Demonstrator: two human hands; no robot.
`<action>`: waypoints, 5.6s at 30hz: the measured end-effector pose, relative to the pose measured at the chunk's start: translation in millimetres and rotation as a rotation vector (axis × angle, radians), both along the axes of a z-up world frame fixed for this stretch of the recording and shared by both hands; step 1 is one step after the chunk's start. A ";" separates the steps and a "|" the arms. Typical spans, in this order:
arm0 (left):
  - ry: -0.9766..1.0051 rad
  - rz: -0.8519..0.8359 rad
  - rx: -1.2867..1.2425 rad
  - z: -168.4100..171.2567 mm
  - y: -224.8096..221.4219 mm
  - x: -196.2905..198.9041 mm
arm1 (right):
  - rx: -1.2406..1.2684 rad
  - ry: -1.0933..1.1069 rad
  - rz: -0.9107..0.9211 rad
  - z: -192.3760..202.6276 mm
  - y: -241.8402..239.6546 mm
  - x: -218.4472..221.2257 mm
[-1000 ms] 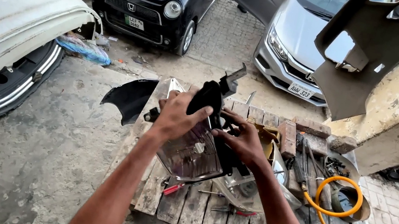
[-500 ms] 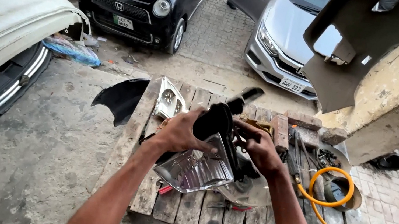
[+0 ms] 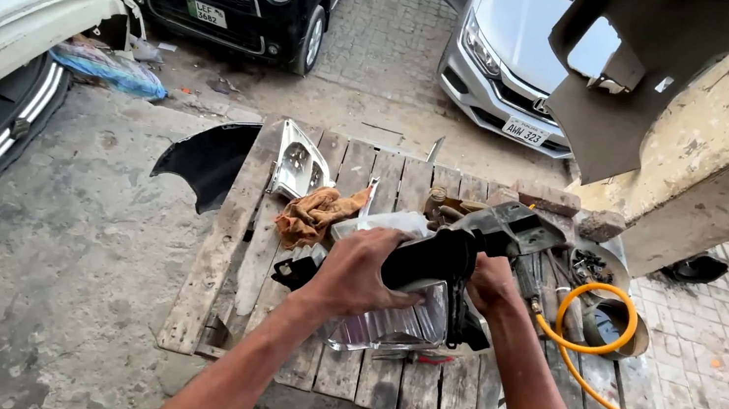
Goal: Assembling a car headlight by fitting the lens into the housing.
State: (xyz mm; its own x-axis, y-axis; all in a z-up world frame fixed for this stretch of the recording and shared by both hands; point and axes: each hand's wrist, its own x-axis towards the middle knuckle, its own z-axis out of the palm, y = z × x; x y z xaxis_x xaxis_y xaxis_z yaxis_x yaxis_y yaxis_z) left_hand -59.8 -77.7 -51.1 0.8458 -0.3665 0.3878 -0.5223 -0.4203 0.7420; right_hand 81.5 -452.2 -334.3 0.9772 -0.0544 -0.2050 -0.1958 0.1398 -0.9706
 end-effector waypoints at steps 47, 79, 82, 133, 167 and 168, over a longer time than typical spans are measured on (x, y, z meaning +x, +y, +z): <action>0.093 0.023 -0.105 77.0 43.7 33.3 | 0.117 -0.097 0.168 299.8 171.2 -79.8; -0.155 -0.097 0.144 51.0 0.3 19.2 | 0.067 -0.012 -0.092 208.0 152.1 -56.7; -0.160 -0.093 0.141 50.6 2.7 19.3 | 0.060 -0.008 -0.098 216.1 151.8 -60.5; 0.196 -0.042 -0.435 -0.8 141.2 78.5 | -0.162 0.048 0.402 267.4 219.7 -89.0; 0.147 -0.131 -0.498 4.9 142.3 75.0 | -0.083 -0.222 0.129 254.1 256.9 -142.8; 0.141 -0.139 -0.495 7.0 142.4 77.1 | -0.111 -0.250 0.139 255.2 255.3 -141.3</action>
State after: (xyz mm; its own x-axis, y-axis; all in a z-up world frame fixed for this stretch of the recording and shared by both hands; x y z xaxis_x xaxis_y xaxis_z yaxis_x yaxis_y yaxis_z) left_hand 17.3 64.6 -44.2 0.8586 -0.2807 0.4289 -0.4293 0.0636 0.9009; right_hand -59.8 -197.0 -79.1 0.9963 0.0749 0.0427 0.0414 0.0184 -0.9990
